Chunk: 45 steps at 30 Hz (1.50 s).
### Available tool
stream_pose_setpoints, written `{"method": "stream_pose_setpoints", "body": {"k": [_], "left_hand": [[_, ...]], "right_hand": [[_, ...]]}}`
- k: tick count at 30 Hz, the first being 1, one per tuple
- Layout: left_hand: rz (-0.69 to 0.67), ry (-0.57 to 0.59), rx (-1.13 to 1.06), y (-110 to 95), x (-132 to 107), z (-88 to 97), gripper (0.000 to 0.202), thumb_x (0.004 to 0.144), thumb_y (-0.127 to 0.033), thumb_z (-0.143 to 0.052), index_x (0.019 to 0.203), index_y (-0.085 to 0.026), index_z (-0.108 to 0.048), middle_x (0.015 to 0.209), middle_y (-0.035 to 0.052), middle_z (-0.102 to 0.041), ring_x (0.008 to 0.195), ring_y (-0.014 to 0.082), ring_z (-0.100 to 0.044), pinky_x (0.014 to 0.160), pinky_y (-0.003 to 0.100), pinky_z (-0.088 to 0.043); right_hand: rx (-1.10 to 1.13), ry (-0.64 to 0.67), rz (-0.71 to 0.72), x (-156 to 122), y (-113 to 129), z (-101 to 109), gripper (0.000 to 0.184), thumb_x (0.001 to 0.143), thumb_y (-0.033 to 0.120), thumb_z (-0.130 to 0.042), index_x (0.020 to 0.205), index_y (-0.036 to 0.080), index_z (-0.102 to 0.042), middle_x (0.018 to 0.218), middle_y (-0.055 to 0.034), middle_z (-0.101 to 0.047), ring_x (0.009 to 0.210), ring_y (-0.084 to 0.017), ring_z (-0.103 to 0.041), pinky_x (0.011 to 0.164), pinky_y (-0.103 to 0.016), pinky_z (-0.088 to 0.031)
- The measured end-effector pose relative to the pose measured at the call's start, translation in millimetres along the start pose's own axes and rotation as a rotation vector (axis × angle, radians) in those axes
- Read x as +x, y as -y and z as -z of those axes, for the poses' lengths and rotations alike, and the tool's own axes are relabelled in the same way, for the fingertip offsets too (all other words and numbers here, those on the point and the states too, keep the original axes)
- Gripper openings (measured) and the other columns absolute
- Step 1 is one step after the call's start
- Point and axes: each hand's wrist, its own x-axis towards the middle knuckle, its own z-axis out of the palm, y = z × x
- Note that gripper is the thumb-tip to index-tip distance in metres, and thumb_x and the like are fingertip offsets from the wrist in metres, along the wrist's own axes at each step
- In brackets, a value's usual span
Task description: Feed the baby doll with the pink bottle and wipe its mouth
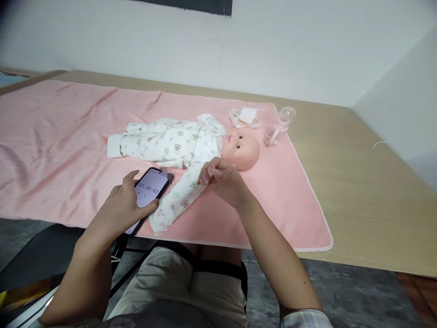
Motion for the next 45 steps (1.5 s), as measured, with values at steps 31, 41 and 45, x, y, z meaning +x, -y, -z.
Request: {"method": "stream_pose_setpoints", "body": {"k": [31,41,45], "left_hand": [[-0.009,0.042,0.024,6.8,-10.0,-4.7,0.092,0.078,-0.054,-0.057,0.149,-0.009,-0.020,0.132,0.0204,-0.050,0.115,0.0426,-0.047,0.089,0.048,-0.046],[-0.030,-0.100,-0.187,39.7,-28.9,22.6,0.097,0.066,-0.051,-0.073,0.147,-0.023,-0.027,0.130,0.0126,-0.055,0.111,0.0342,-0.057,0.086,0.044,-0.050],[0.075,-0.336,-0.259,81.9,-53.1,45.6,0.100,0.063,-0.042,-0.080,0.146,-0.022,-0.028,0.127,0.0105,-0.056,0.109,0.0285,-0.059,0.092,0.043,-0.049]], "right_hand": [[0.020,0.108,0.039,0.9,0.4,-1.8,0.021,0.080,0.037,-0.069,0.073,0.023,-0.055,0.063,0.0037,-0.049,0.059,-0.012,-0.048,0.067,-0.027,-0.046],[0.002,0.102,0.049,-3.9,2.8,-3.2,0.022,0.079,0.040,-0.068,0.073,0.023,-0.055,0.063,0.0037,-0.046,0.060,-0.012,-0.047,0.068,-0.029,-0.046],[-0.041,0.029,0.002,-9.6,4.4,-3.7,0.025,0.075,0.042,-0.072,0.071,0.025,-0.054,0.062,0.0029,-0.043,0.062,-0.014,-0.047,0.066,-0.030,-0.046]]}}
